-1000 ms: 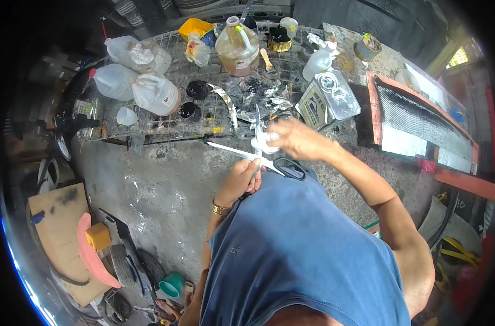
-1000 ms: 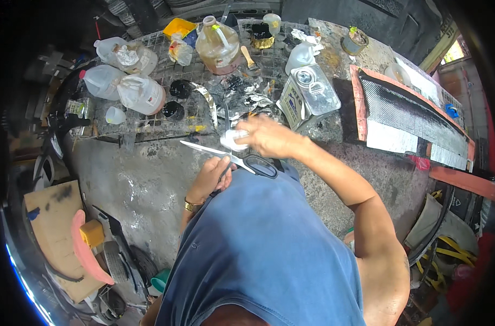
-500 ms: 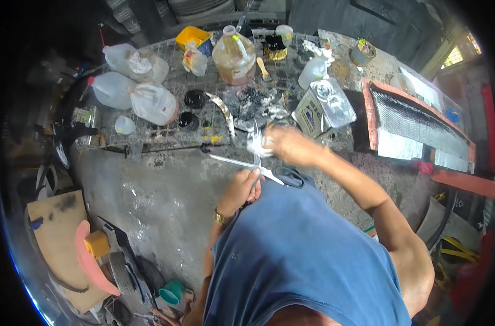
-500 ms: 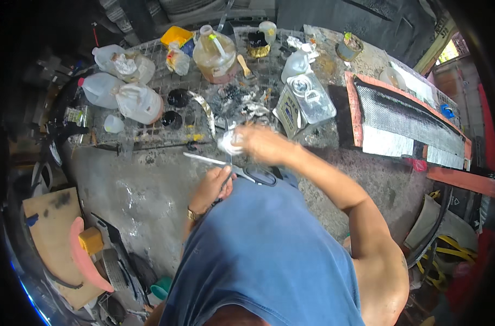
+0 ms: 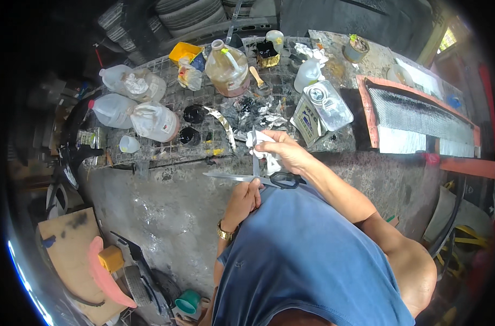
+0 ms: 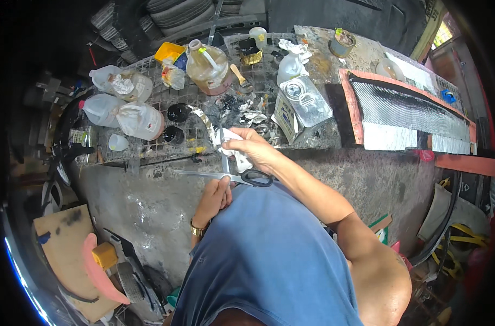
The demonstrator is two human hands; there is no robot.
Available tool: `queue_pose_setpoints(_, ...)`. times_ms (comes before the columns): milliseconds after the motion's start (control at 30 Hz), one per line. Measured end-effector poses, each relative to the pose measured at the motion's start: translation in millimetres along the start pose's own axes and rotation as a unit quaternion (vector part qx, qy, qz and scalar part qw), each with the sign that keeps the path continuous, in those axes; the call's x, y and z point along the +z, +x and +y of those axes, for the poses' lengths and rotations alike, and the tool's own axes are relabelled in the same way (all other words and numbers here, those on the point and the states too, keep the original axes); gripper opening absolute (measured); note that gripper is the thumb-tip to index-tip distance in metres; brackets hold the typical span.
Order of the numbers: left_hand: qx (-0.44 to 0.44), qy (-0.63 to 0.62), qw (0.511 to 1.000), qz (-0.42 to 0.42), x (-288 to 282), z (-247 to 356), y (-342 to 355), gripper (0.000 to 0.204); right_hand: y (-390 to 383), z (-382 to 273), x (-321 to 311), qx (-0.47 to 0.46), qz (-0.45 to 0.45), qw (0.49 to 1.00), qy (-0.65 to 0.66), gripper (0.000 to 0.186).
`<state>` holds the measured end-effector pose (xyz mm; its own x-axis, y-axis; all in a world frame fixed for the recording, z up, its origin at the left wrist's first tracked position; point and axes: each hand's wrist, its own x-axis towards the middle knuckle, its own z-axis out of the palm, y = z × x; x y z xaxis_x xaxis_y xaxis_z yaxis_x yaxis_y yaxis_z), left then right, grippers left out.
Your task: The person positions a carbon fiber mesh onto a red component, secures sections with tape, and then cleans a pair of shears with a cloth before using them to trim the excess mesh along the edge.
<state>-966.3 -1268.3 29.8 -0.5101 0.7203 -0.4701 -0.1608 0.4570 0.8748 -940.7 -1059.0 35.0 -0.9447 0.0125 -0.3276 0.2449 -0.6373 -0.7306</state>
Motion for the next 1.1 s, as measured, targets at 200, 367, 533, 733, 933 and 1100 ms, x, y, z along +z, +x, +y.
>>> queue_pose_setpoints(200, -0.014, 0.000, 0.999, 0.040, 9, 9, -1, 0.046, -1, 3, 0, -0.054, 0.035, 0.997, -0.034, 0.019)
queue_pose_setpoints(367, -0.003, 0.020, 0.999, 0.031, 9, 8, -2, 0.043, -1, 5, -5, -0.057, 0.028, 0.995, -0.075, 0.018)
queue_pose_setpoints(533, 0.000, 0.009, 1.000, 0.027, 11, 9, -3, 0.041, -3, 10, -9, -0.076, 0.011, 0.996, -0.048, 0.014)
queue_pose_setpoints(733, -0.006, 0.004, 1.000, 0.030, 13, 8, -5, 0.041, -5, 4, -6, -0.055, 0.015, 0.997, -0.058, 0.016)
queue_pose_setpoints(933, -0.014, 0.004, 1.000, 0.023, 14, 6, -6, 0.042, -7, 5, -11, -0.051, 0.004, 0.997, -0.058, 0.019)
queue_pose_setpoints(1100, -0.008, 0.004, 1.000, 0.028, 16, 7, -7, 0.044, -8, 6, -11, -0.052, 0.015, 0.996, -0.073, 0.021)
